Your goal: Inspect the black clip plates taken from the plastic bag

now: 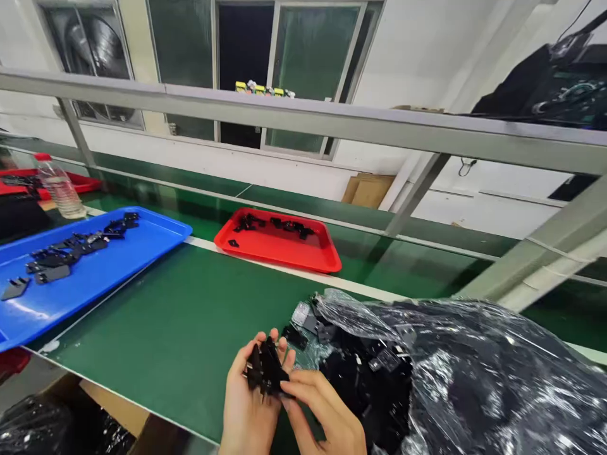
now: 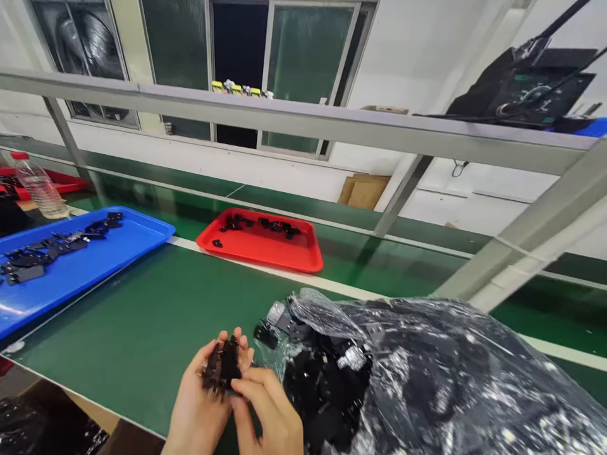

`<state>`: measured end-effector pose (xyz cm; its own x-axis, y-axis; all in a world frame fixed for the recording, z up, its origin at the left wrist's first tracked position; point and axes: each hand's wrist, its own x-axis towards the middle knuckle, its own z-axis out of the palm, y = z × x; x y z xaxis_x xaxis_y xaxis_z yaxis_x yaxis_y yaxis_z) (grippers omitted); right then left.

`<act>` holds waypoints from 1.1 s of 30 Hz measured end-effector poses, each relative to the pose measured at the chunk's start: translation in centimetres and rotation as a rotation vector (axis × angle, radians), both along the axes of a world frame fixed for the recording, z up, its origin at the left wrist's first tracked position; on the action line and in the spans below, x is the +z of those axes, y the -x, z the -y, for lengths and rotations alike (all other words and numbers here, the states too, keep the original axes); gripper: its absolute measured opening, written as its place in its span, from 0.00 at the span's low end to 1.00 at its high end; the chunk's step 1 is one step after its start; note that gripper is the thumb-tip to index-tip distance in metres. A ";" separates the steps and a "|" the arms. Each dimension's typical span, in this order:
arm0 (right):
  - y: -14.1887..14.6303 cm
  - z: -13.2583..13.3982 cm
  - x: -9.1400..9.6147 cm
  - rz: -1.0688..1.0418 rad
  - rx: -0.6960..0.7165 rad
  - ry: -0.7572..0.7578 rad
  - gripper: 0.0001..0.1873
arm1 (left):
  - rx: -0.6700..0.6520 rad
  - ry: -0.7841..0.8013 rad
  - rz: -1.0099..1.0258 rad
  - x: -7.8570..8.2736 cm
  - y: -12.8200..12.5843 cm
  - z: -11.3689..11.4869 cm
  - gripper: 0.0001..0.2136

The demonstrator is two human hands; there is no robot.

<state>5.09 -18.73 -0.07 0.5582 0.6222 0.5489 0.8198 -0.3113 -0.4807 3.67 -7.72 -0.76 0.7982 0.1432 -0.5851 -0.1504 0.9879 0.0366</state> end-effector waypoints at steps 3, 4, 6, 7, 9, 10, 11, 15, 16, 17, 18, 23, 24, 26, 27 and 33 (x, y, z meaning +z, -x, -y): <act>0.3 0.9 0.4 -0.101 -0.089 -0.018 0.07 | 0.000 -0.002 -0.046 0.5 0.6 1.1 0.14; 0.5 1.1 0.2 -0.185 -0.120 -0.060 0.07 | 0.009 -0.007 -0.061 0.7 0.6 1.3 0.15; 0.8 1.5 -0.3 -0.438 -0.180 -0.208 0.08 | 0.024 -0.015 -0.101 1.2 0.6 1.8 0.17; 1.0 1.7 -0.5 -0.608 -0.212 -0.314 0.11 | 0.021 -0.029 -0.115 1.4 0.6 2.0 0.17; 1.3 1.9 -0.5 -0.943 -0.277 -0.542 0.17 | -0.024 -0.103 -0.118 1.7 0.9 2.3 0.16; 1.5 1.9 -0.4 -1.066 -0.311 -0.636 0.20 | -0.069 -0.178 -0.098 1.8 1.2 2.4 0.16; 1.6 1.8 -0.2 -1.150 -0.337 -0.705 0.22 | -0.128 -0.276 -0.065 1.8 1.5 2.6 0.15; 2.1 1.2 1.0 -1.178 -0.343 -0.822 0.30 | -0.402 -0.678 0.068 2.1 3.0 2.8 0.21; 2.2 1.1 1.2 -1.174 -0.318 -0.824 0.32 | -0.433 -0.742 0.064 2.1 3.3 2.8 0.25; 2.4 1.0 1.4 -1.172 -0.289 -0.812 0.33 | -0.437 -0.787 0.052 2.1 3.6 2.7 0.27; 2.5 0.9 1.5 -1.171 -0.266 -0.796 0.33 | -0.423 -0.820 0.036 2.1 3.8 2.6 0.28; 3.6 0.5 2.7 -1.156 -0.259 -0.808 0.28 | -0.283 -0.886 0.022 2.1 4.4 1.9 0.26; 3.8 0.4 3.0 -1.144 -0.252 -0.816 0.27 | -0.263 -0.897 0.033 2.2 4.4 1.9 0.25; 4.2 0.2 3.4 -1.115 -0.230 -0.832 0.23 | -0.242 -0.913 0.047 2.6 4.6 1.8 0.25; 4.3 0.2 3.6 -1.103 -0.228 -0.845 0.21 | -0.241 -0.919 0.041 2.8 4.7 1.8 0.26; 4.6 0.2 4.0 -1.068 -0.226 -0.915 0.16 | -0.272 -1.071 -0.078 2.8 5.4 1.6 0.32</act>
